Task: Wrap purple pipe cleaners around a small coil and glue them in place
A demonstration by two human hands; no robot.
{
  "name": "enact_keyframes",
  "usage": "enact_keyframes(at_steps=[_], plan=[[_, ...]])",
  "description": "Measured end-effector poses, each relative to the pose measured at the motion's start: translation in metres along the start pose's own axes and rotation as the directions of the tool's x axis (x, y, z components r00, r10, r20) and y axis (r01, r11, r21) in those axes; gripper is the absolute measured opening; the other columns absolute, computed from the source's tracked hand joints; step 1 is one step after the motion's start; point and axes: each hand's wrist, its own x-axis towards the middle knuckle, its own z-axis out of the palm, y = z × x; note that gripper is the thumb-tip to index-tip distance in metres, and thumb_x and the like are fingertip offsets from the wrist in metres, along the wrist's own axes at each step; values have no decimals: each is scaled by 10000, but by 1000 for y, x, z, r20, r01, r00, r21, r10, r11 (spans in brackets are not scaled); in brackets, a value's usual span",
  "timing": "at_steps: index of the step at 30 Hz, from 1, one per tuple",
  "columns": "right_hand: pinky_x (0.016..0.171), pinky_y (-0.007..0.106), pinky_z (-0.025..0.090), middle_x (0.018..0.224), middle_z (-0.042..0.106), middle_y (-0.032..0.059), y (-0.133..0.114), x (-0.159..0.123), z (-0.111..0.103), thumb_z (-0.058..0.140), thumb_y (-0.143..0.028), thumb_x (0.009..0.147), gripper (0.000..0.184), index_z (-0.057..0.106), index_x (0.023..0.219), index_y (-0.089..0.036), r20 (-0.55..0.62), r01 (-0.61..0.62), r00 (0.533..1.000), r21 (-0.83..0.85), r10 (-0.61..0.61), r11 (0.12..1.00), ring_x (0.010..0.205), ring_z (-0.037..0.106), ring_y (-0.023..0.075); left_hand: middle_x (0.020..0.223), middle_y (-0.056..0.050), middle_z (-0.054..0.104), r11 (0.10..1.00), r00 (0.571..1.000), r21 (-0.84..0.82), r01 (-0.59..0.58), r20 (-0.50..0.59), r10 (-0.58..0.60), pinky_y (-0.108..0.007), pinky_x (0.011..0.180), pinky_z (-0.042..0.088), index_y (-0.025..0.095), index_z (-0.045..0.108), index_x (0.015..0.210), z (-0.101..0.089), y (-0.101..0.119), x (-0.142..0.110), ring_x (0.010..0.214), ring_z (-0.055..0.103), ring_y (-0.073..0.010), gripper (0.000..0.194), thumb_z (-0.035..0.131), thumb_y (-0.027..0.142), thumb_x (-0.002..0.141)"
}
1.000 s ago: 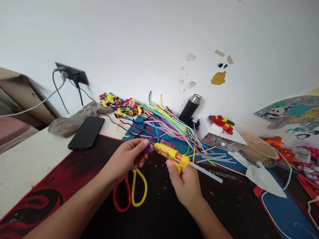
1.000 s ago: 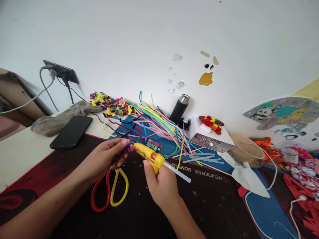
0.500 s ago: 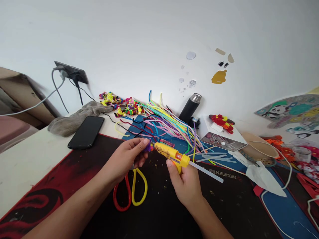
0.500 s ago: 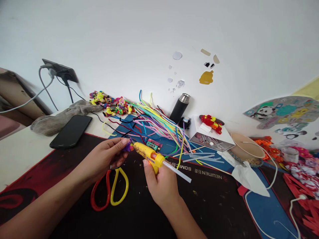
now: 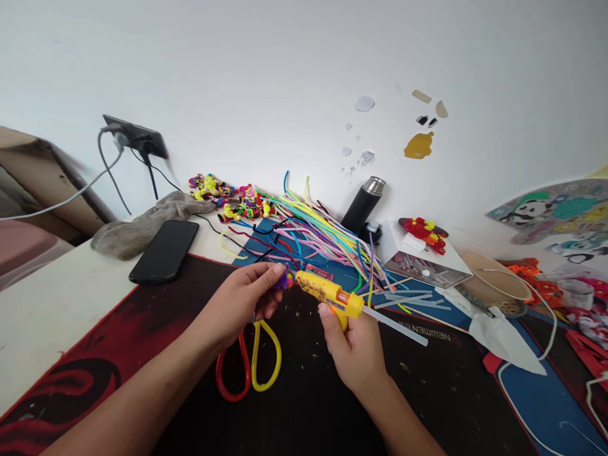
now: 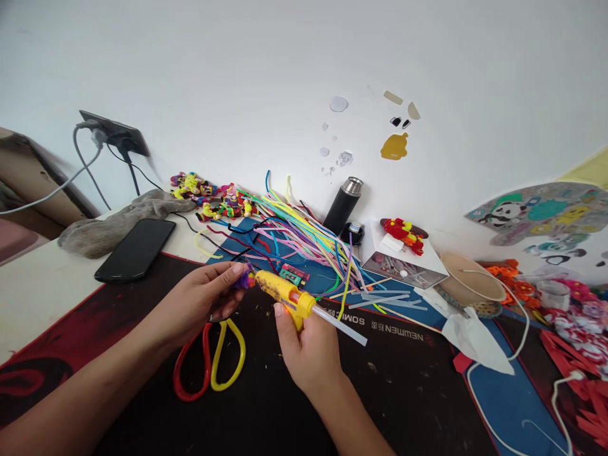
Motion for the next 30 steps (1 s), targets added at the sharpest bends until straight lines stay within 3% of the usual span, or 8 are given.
enact_keyframes(at_steps=[6,12,20,30], plan=[[494,297,465,445,499,-11,0,0,0,471,-600,1122,555,740,790,-247,17,-14,1000,14,14,1000,507,610,229,633,16,627,1000,1000,-12,10,5,-10,-199,427,266,177,655,817,0,0,0,453,506,-81,557,835,705,809],[520,302,491,461,521,-5,6,-3,6,483,-582,1117,538,742,788,-245,-38,-13,999,6,13,1000,527,622,232,648,16,631,1000,1000,-3,-3,8,3,-199,424,256,175,656,818,0,0,-1,455,502,-75,561,830,709,818],[516,303,484,436,486,-22,2,-1,3,481,-564,1122,529,722,771,-249,-25,8,1000,-10,-8,1000,481,577,218,646,14,637,1000,1000,-7,6,7,-5,-204,425,259,177,655,810,1,1,-1,450,504,-77,569,836,716,803],[564,313,524,517,587,10,-1,0,1,494,-532,1117,461,773,900,-235,-21,12,1000,-15,-13,1000,581,660,244,650,1,638,997,998,-48,55,27,-54,-215,435,257,174,652,774,1,0,0,445,479,-77,558,851,695,784]])
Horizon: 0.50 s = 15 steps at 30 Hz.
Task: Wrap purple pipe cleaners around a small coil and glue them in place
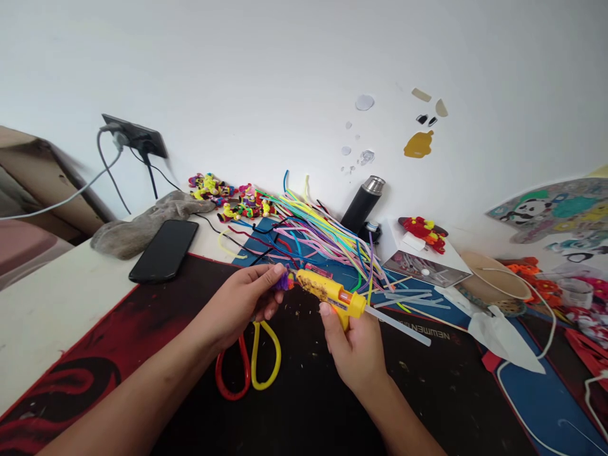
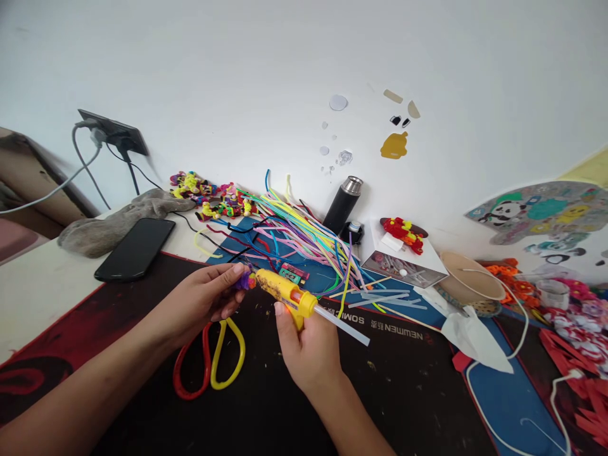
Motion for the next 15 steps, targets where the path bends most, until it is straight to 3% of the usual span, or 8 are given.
enact_keyframes(at_steps=[7,15], plan=[[562,312,519,508,574,4,4,-2,5,506,-544,1110,468,769,879,-233,-48,-4,999,10,4,1000,561,644,239,635,2,632,997,999,-55,46,18,-45,-208,408,199,160,666,754,3,3,-1,426,440,-61,613,911,717,683],[593,308,549,531,583,1,-2,1,0,512,-461,1102,411,762,881,-221,-45,52,998,-48,-54,998,543,617,218,652,2,618,994,996,-75,74,60,-69,-211,414,184,158,658,742,3,5,-3,438,429,-59,557,900,660,732]])
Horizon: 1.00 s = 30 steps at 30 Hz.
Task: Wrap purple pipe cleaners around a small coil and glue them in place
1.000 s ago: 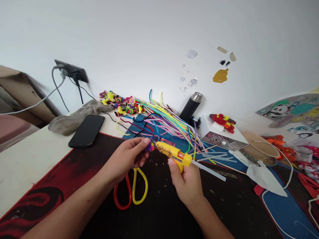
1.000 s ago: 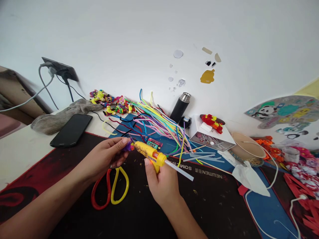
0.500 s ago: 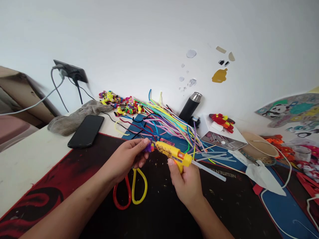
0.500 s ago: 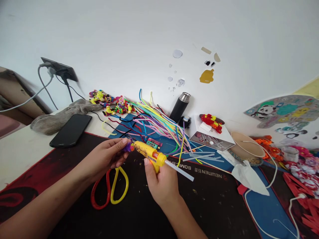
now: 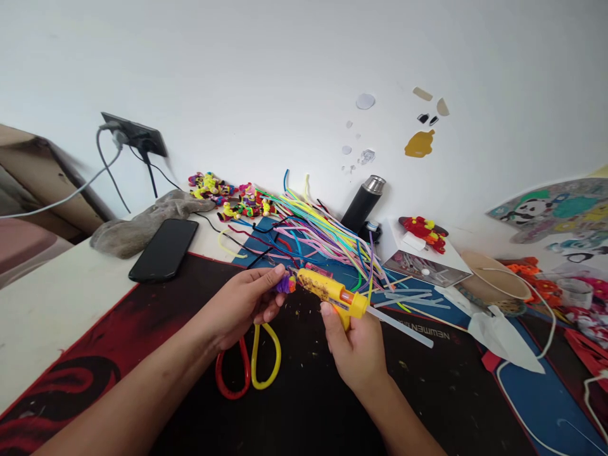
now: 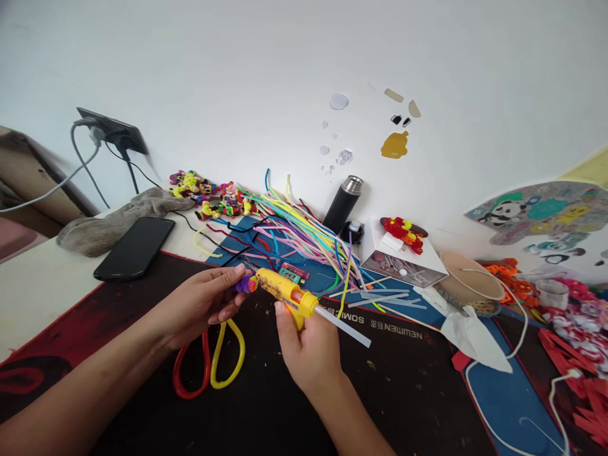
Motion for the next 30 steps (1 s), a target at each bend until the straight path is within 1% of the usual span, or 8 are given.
enact_keyframes(at_steps=[2,3,6,9,12,16,23,30], plan=[[599,308,558,523,582,-4,-1,1,-1,521,-436,1098,380,761,897,-222,1,3,1000,0,-3,1000,537,615,216,653,3,616,1000,1000,-3,-2,7,2,-210,413,187,158,662,742,0,0,0,440,426,-59,557,896,664,737],[614,311,569,538,603,2,-2,1,-2,528,-424,1095,362,762,909,-220,2,2,1000,2,-2,1000,550,629,218,651,3,614,1000,1000,-3,-4,10,4,-210,412,187,159,663,739,-1,0,0,439,423,-58,558,893,667,738],[713,341,617,695,739,58,-2,2,-1,541,-391,1086,319,765,948,-211,-5,15,1000,8,-15,1000,670,718,240,647,0,612,1000,1000,0,-16,12,16,-213,406,185,158,671,739,-1,-1,1,437,415,-59,554,882,670,752],[788,364,642,829,804,93,-1,2,-1,546,-368,1081,295,769,984,-201,-20,31,999,19,-31,999,768,774,257,642,-1,613,1000,1000,-9,-13,8,13,-208,402,194,155,673,733,-1,-1,1,436,418,-57,573,896,683,732],[794,373,654,854,819,99,-1,2,0,551,-363,1080,296,774,982,-194,-22,32,999,22,-32,999,754,788,258,634,-2,619,1000,1000,-27,-4,-2,4,-196,402,209,151,669,720,-1,0,1,436,427,-52,609,924,703,690],[835,391,664,949,845,129,-2,2,-1,556,-372,1082,299,781,1023,-184,-16,35,999,28,-34,999,858,824,290,637,-5,637,999,1000,-45,3,-15,-4,-185,400,211,146,676,725,0,1,0,432,434,-47,623,946,704,666],[864,405,674,989,855,144,-2,2,-2,552,-372,1085,314,793,1062,-172,-15,41,999,14,-40,999,921,840,309,634,-8,642,999,1000,-44,-14,-20,13,-188,395,224,145,672,720,-1,0,1,427,439,-50,620,949,697,667],[860,408,678,996,857,141,-3,3,-3,558,-368,1075,310,794,1068,-167,-3,40,999,13,-40,999,918,845,315,634,-2,648,999,999,-40,-14,-41,13,-178,394,234,148,660,728,-2,1,-1,422,453,-48,641,962,705,636]])
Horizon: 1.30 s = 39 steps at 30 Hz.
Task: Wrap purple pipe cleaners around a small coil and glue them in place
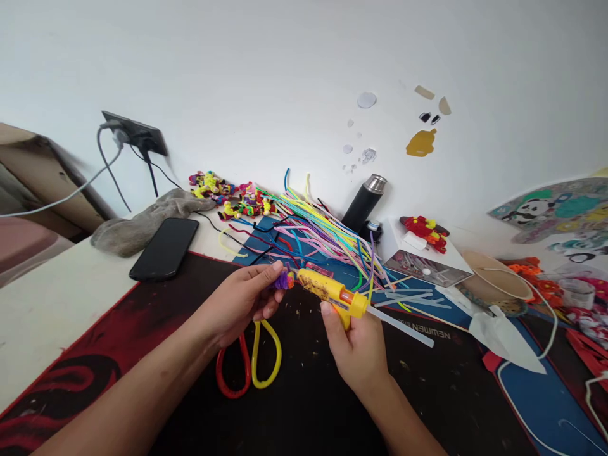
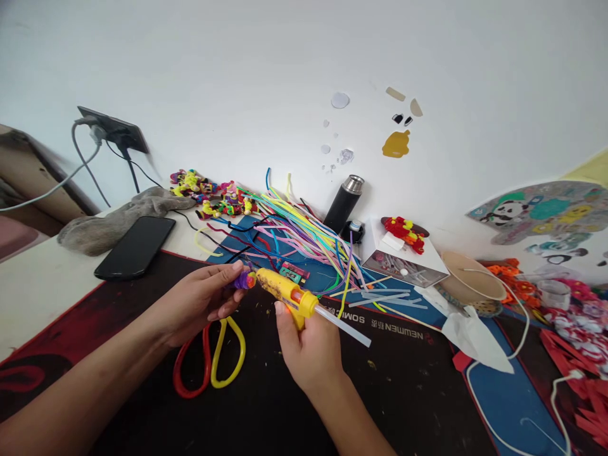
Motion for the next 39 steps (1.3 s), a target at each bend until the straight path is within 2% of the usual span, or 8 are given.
enact_keyframes(at_steps=[9,14,21,26,31,35,39], plan=[[836,407,681,949,852,137,1,0,1,552,-366,1077,304,786,1034,-176,-3,4,1000,-15,-4,1000,878,841,308,642,4,656,1000,1000,1,-5,-12,5,-177,399,243,155,663,758,-2,-2,2,427,471,-54,628,947,707,666],[859,417,676,998,856,143,1,0,0,553,-356,1077,290,784,1076,-180,2,10,1000,-16,-10,1000,930,839,314,647,4,655,1000,1000,22,-13,-7,13,-178,410,252,152,681,779,-3,-3,3,435,480,-56,617,926,713,699],[781,410,675,968,858,139,0,1,0,552,-364,1076,312,791,1066,-163,6,7,1000,-33,-7,999,881,842,321,633,16,641,990,997,124,-61,-29,65,-173,420,259,166,674,824,-5,-5,3,453,497,-65,615,871,744,752],[796,412,669,989,863,139,1,1,0,555,-375,1077,321,793,1078,-158,8,2,1000,-31,-2,1000,906,847,327,635,22,628,974,993,202,-105,-30,113,-180,422,277,180,658,831,-4,-5,3,462,508,-74,581,817,739,812],[771,412,663,963,858,137,3,0,1,557,-406,1075,347,794,1057,-154,19,-29,999,-39,30,999,888,846,330,659,29,614,926,978,334,-173,-52,201,-202,436,332,190,658,841,-1,-3,-1,484,526,-92,555,757,736,863],[696,386,645,852,838,122,2,0,1,549,-430,1076,381,793,967,-158,18,-46,999,-71,47,996,770,826,313,693,22,627,862,960,461,-211,-69,272,-225,459,368,188,711,969,0,-3,-2,513,548,-117,512,698,697,917],[732,382,645,805,819,111,3,0,2,546,-439,1074,394,790,924,-167,30,-70,997,-59,71,996,734,810,293,695,18,644,799,945,560,-219,-83,317,-245,490,410,191,732,1077,-1,-6,-2,536,576,-147,476,659,646,959]])
